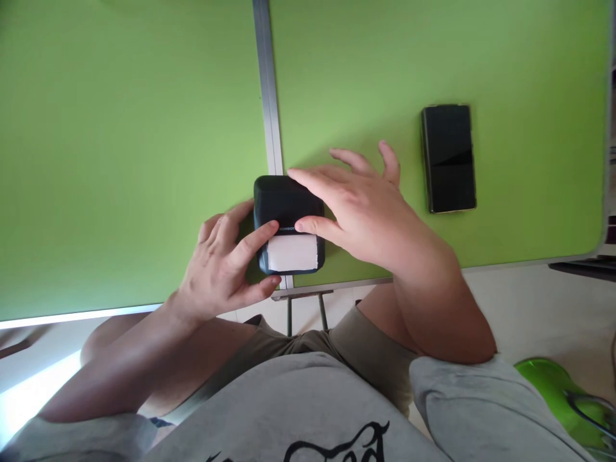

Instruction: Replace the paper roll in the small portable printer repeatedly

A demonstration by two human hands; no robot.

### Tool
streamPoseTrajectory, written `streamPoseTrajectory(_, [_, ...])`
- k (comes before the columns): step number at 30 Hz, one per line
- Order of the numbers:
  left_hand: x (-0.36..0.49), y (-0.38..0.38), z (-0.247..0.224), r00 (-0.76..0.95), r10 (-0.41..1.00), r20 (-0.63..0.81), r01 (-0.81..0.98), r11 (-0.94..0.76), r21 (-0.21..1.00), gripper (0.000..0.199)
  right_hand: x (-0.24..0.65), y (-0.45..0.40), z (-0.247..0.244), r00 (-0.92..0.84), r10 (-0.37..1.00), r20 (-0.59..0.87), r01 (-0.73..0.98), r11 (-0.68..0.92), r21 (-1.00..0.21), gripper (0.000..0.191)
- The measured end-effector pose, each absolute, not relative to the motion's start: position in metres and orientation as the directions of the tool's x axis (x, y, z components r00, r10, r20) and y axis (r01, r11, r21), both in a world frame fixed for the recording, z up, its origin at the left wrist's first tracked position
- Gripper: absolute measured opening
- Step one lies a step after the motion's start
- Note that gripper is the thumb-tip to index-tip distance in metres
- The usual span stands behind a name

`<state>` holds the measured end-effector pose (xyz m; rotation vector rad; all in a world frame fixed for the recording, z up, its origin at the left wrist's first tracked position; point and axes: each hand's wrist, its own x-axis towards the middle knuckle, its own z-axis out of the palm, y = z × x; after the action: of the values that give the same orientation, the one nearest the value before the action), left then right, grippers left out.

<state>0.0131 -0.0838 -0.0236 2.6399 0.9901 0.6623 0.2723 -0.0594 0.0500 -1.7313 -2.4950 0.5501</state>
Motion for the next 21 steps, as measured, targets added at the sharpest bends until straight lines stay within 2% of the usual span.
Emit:
streamPoseTrajectory(9, [0.014, -0.086, -0.022, 0.656, 0.696, 0.293, 0.576, -0.712, 0.402, 0.071, 0.272, -0.063, 0.053, -0.4, 0.909, -0.12, 0.883, 0.347, -0.317, 0.05])
streamPoseTrajectory(11, [0.014, -0.086, -0.022, 0.653, 0.696, 0.3, 0.579, -0.714, 0.394, 0.078, 0.272, -0.063, 0.053, -0.402, 0.909, -0.106, 0.877, 0.349, -0.331, 0.05])
streamPoseTrajectory(16, [0.014, -0.088, -0.024, 0.648, 0.708, 0.28, 0.611, -0.703, 0.365, 0.109, 0.272, -0.061, 0.054, -0.385, 0.911, -0.145, 0.889, 0.324, -0.322, 0.049])
streamPoseTrajectory(21, [0.015, -0.089, -0.028, 0.653, 0.71, 0.264, 0.646, -0.704, 0.295, 0.111, 0.27, -0.061, 0.062, -0.373, 0.926, -0.063, 0.894, 0.34, -0.29, 0.041])
